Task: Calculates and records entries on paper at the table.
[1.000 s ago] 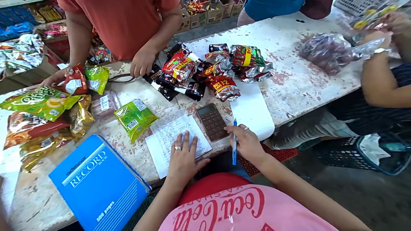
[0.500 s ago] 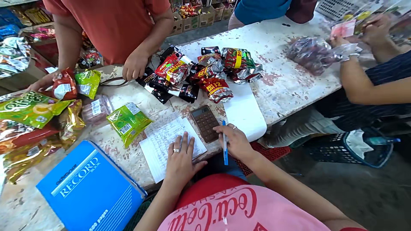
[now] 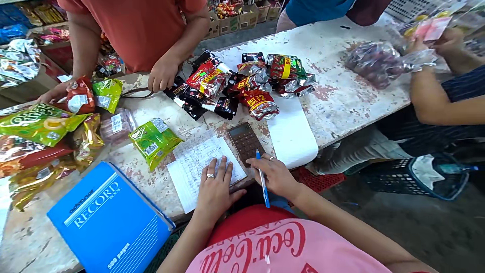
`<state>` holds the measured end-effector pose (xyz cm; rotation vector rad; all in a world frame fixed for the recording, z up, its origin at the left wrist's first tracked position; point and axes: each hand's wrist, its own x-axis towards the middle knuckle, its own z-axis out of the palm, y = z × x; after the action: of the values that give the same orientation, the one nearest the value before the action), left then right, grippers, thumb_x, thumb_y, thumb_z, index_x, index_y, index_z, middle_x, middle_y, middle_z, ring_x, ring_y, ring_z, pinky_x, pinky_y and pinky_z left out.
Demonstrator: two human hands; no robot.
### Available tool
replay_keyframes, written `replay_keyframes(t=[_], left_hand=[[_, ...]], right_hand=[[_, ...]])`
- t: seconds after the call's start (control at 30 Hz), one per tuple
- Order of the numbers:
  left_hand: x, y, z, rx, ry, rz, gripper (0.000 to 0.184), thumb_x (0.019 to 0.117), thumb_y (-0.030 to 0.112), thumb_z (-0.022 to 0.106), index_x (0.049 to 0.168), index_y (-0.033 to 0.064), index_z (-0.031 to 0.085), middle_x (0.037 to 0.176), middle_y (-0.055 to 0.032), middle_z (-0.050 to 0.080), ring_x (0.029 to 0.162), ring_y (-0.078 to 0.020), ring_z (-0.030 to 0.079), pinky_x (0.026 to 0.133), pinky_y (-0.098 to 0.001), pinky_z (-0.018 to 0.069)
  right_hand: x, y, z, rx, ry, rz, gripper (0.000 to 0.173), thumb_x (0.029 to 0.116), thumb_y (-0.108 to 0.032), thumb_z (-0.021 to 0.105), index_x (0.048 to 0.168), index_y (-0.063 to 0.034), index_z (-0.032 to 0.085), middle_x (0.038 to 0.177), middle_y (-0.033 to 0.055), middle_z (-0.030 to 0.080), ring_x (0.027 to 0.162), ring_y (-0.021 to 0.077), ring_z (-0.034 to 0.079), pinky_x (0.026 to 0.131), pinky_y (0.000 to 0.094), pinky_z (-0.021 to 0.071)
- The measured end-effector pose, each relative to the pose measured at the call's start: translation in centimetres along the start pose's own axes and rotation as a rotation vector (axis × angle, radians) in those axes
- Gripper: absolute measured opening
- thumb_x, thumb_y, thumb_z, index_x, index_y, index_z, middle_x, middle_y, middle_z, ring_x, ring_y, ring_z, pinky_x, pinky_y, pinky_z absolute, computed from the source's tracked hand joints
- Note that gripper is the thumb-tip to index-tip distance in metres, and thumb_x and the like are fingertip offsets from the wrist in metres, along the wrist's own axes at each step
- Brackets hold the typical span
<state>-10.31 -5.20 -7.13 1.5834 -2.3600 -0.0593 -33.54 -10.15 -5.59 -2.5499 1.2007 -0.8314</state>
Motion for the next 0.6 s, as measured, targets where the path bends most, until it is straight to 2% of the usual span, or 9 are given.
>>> replay_keyframes(t=[0.13,0.23,0.33,0.47,0.53,0.6], left_hand=[[0.1,0.0,0.0,-0.013,0.006,0.005,0.087,0.0891,0.078,0.046,0.142,0.0107,0.06,0.151,-0.0137,0.054,0.139,-0.0421,0.049,0.107,-0.0609,0.0429],[0.1,0.0,0.0,-0.021,0.002,0.0,0.087,0.0882,0.078,0.047,0.141,0.0104,0.06,0.152,-0.0126,0.053,0.138,-0.0381,0.051,0.107,-0.0569,0.0438],[0.1,-0.1,0.1,-0.031,0.01,0.005,0.087,0.0886,0.078,0.047,0.14,0.0095,0.061,0.151,-0.0131,0.054,0.138,-0.0371,0.052,0.107,-0.0549,0.0445],[0.1,-0.2,0.3,-0.044,0.03,0.014,0.087,0.0883,0.078,0.048,0.14,0.009,0.061,0.151,-0.0139,0.054,0.137,-0.0366,0.053,0.107,-0.0541,0.0453],[-0.1,-0.3,0.3,-0.04,0.031,0.018,0.087,0.0885,0.078,0.048,0.14,0.0089,0.061,0.151,-0.0139,0.054,0.137,-0.0367,0.053,0.106,-0.0539,0.0457],[-0.1,-0.4,0.3,-0.028,0.044,0.026,0.086,0.0887,0.078,0.048,0.139,0.0094,0.062,0.15,-0.0129,0.056,0.136,-0.0368,0.053,0.105,-0.0541,0.0462]], right_hand=[[-0.3,1.7,-1.6,0.004,0.099,0.102,0.026,0.0964,-0.017,0.053,0.112,-0.007,0.071,0.11,0.0079,0.076,0.094,0.0238,0.07,0.082,0.0382,0.0574],[0.0,2.4,-2.1,-0.052,0.048,0.206,0.027,0.094,-0.014,0.054,0.111,-0.0056,0.073,0.104,0.0105,0.075,0.091,0.0289,0.07,0.079,0.0427,0.0583],[0.9,1.8,-2.2,-0.076,0.038,0.204,0.026,0.0934,-0.015,0.053,0.107,-0.0059,0.074,0.098,0.0103,0.075,0.087,0.0287,0.07,0.075,0.0417,0.0576],[2.4,1.8,-0.9,-0.037,0.029,0.166,0.029,0.0964,-0.016,0.052,0.115,-0.0058,0.072,0.112,0.0094,0.075,0.098,0.0293,0.07,0.084,0.0437,0.0578],[2.7,1.7,-0.4,-0.033,-0.003,0.183,0.027,0.0962,-0.015,0.053,0.115,-0.0057,0.071,0.109,0.0104,0.075,0.097,0.0314,0.07,0.083,0.0456,0.0579],[2.6,1.2,-0.2,-0.037,0.04,0.155,0.026,0.0951,-0.014,0.054,0.111,-0.0063,0.073,0.102,0.0097,0.076,0.092,0.0303,0.07,0.078,0.0436,0.0582]])
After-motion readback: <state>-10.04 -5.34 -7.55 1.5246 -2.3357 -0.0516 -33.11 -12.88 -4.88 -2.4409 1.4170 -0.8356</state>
